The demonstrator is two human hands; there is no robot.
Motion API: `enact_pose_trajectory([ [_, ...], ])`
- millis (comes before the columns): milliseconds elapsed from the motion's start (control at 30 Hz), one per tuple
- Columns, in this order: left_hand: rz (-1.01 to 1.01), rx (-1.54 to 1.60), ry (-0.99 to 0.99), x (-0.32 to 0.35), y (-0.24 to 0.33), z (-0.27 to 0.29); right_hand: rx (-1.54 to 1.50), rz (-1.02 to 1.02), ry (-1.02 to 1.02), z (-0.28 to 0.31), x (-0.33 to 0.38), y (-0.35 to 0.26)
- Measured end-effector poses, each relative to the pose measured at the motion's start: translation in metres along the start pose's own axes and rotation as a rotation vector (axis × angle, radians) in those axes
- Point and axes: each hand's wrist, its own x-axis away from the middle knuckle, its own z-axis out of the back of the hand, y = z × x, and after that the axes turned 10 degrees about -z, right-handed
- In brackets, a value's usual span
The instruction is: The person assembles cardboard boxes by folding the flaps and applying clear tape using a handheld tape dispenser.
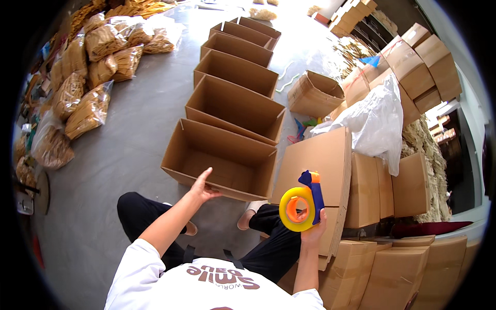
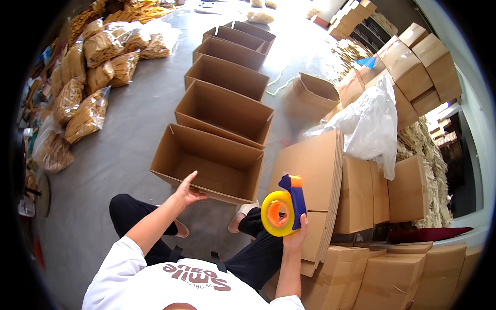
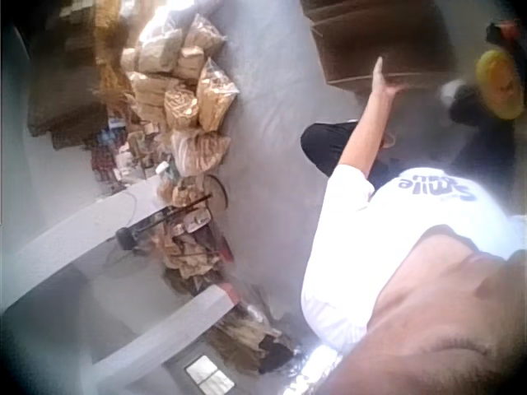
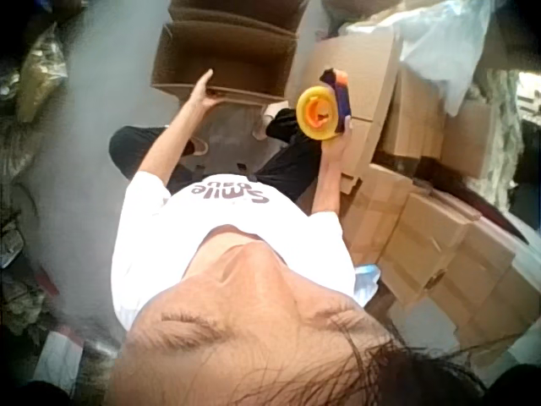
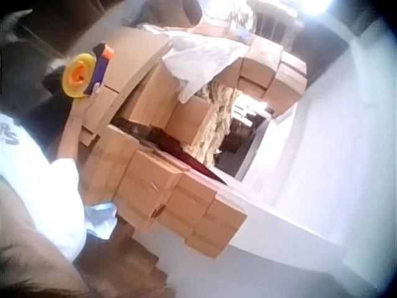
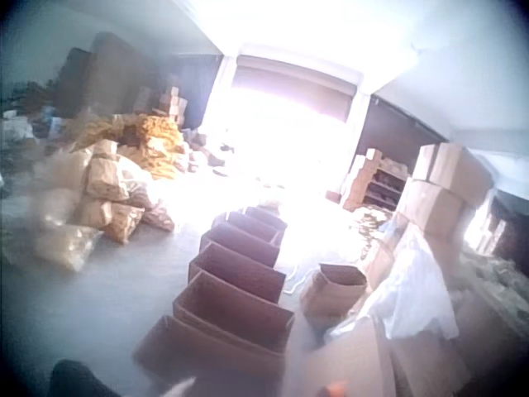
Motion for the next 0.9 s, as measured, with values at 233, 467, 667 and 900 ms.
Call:
enact_pose_trajectory([
  [233, -0.099, 0.110, 0.173, -0.158, 0.092, -0.048, -0.013, 0.072, 0.107, 0.007, 0.018, -0.029],
  [467, -0.401, 0.371, -0.513, -0.199, 0.174, -0.181, 0.206, 0.379, 0.546, 0.034, 0.030, -0.071],
  [667, -0.518, -0.532, -0.783, -0.117, 0.073, -0.230, 0.751, 0.421, 0.731, 0.016, 0.031, -0.083],
  [900, -0.178, -0.762, -1.068, -0.033, -0.086, -0.135, 1.763, 0.041, 1.102, 0.033, 0.033, -0.069],
])
